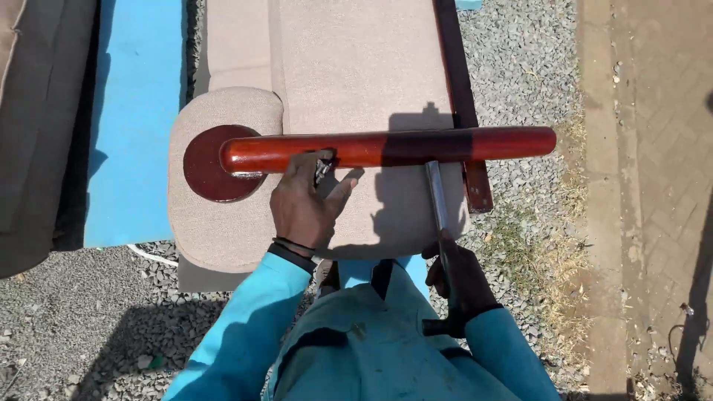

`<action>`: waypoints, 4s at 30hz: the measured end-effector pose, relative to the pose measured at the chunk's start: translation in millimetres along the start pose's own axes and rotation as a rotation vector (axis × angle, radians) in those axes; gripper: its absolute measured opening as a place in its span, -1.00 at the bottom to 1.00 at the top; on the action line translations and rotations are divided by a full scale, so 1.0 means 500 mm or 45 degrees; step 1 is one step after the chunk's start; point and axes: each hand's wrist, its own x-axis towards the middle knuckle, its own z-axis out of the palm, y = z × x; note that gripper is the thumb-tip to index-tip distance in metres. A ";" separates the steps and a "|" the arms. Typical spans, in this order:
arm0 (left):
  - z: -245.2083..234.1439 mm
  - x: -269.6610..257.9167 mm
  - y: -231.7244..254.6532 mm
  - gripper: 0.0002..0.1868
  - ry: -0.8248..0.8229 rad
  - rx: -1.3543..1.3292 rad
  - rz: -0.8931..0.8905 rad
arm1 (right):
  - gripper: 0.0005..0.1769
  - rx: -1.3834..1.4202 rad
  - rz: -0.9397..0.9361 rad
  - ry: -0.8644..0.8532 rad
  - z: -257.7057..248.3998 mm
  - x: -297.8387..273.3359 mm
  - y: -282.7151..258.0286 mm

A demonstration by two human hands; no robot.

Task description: The person is attaching a decorative wooden armrest trim to a sofa by hammering nails into it.

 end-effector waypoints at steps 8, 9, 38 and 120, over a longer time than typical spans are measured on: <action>0.103 0.252 -0.029 -0.29 -0.748 0.335 0.297 | 0.28 -0.005 0.032 -0.013 0.024 0.002 0.023; 0.114 0.264 -0.014 -0.31 -0.823 0.420 0.344 | 0.27 0.005 0.059 -0.009 0.022 0.006 0.025; 0.128 0.294 0.010 -0.14 -1.003 0.524 0.507 | 0.00 0.245 0.132 0.018 0.023 0.028 0.038; 0.038 0.316 -0.208 -0.05 -0.936 0.470 0.507 | 0.02 0.085 0.292 -0.160 0.329 -0.093 -0.096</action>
